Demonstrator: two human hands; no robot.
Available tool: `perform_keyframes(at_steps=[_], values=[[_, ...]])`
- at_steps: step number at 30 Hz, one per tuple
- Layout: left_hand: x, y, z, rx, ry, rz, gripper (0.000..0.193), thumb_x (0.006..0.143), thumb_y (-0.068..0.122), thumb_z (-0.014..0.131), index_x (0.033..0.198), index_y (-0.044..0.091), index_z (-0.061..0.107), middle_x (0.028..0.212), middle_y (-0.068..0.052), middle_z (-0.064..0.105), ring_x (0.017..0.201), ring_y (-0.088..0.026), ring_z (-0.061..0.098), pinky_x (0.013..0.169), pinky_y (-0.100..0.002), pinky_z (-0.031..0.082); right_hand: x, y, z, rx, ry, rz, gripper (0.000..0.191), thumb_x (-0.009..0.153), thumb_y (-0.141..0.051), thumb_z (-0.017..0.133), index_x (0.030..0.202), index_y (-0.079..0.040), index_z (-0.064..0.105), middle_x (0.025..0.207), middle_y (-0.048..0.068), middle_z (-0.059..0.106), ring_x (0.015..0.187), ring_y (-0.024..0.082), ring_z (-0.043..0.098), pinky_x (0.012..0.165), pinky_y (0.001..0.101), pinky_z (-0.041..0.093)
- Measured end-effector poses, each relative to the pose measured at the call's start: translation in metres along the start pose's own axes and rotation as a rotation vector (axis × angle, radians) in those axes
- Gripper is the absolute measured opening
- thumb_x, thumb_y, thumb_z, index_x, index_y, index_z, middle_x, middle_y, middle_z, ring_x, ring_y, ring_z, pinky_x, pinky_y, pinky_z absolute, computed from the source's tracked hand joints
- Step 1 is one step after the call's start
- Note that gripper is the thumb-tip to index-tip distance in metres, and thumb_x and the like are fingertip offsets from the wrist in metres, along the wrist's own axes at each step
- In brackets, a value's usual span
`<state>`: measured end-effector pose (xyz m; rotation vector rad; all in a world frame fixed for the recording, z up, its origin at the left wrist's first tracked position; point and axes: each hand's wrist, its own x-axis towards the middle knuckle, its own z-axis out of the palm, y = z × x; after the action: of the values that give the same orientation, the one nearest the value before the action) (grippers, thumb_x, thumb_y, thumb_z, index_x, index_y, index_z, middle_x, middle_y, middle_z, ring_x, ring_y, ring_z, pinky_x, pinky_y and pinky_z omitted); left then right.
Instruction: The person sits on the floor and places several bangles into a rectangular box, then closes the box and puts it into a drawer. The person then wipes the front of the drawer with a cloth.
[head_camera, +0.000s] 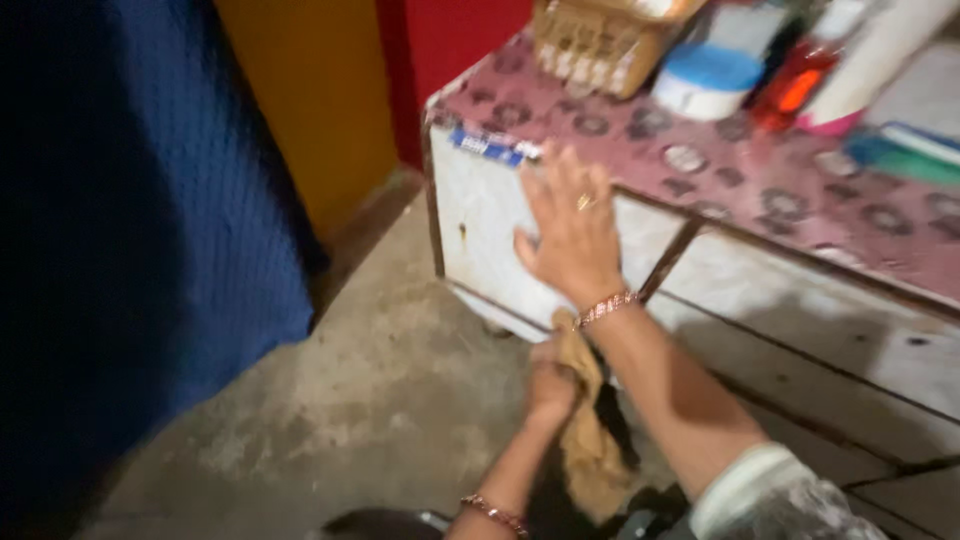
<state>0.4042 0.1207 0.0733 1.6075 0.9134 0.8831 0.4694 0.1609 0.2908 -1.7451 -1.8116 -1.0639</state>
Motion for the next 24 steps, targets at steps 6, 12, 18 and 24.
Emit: perform_keyframes(at_steps=[6,12,18,24], values=[[0.0,0.085,-0.092,-1.204,-0.075,-0.332,0.057,0.099,0.043,0.036,0.136,0.007,0.057,0.133,-0.015,0.066,0.122,-0.031,0.063,0.102,-0.045,0.052,-0.098,-0.047,-0.061,0.73,-0.26,0.3,0.071,0.08,-0.026,0.076,0.145,-0.012,0.052,0.156,0.024,0.036,0.14,0.043,0.038,0.112,0.0518,0.035],[-0.028,0.102,-0.092,-0.578,-0.103,-0.199,0.072,0.097,0.062,0.033,0.146,0.014,0.058,0.146,-0.005,0.063,0.133,-0.017,0.052,0.11,-0.04,0.03,-0.105,-0.023,-0.077,0.544,-0.033,0.374,0.058,0.082,0.004,0.063,0.137,-0.015,0.064,0.158,0.017,0.048,0.143,0.036,0.051,0.117,0.0419,0.046],[-0.043,0.097,-0.084,-0.594,-0.031,-0.269,0.064,0.096,0.058,0.045,0.141,0.014,0.062,0.14,-0.004,0.065,0.124,-0.023,0.062,0.104,-0.042,0.044,-0.089,0.041,-0.081,-0.241,0.028,0.165,0.059,0.09,-0.025,0.067,0.148,-0.017,0.059,0.159,0.016,0.045,0.144,0.032,0.04,0.118,0.0533,0.03],[-0.045,0.068,-0.084,-0.582,-0.047,-0.311,0.061,0.097,0.055,0.045,0.14,0.016,0.061,0.137,-0.002,0.066,0.119,-0.021,0.063,0.101,-0.04,0.046,-0.157,0.049,-0.015,-0.489,-0.119,-0.108,0.054,0.096,-0.038,0.059,0.147,-0.023,0.056,0.163,0.006,0.042,0.148,0.024,0.038,0.116,0.0515,0.025]])
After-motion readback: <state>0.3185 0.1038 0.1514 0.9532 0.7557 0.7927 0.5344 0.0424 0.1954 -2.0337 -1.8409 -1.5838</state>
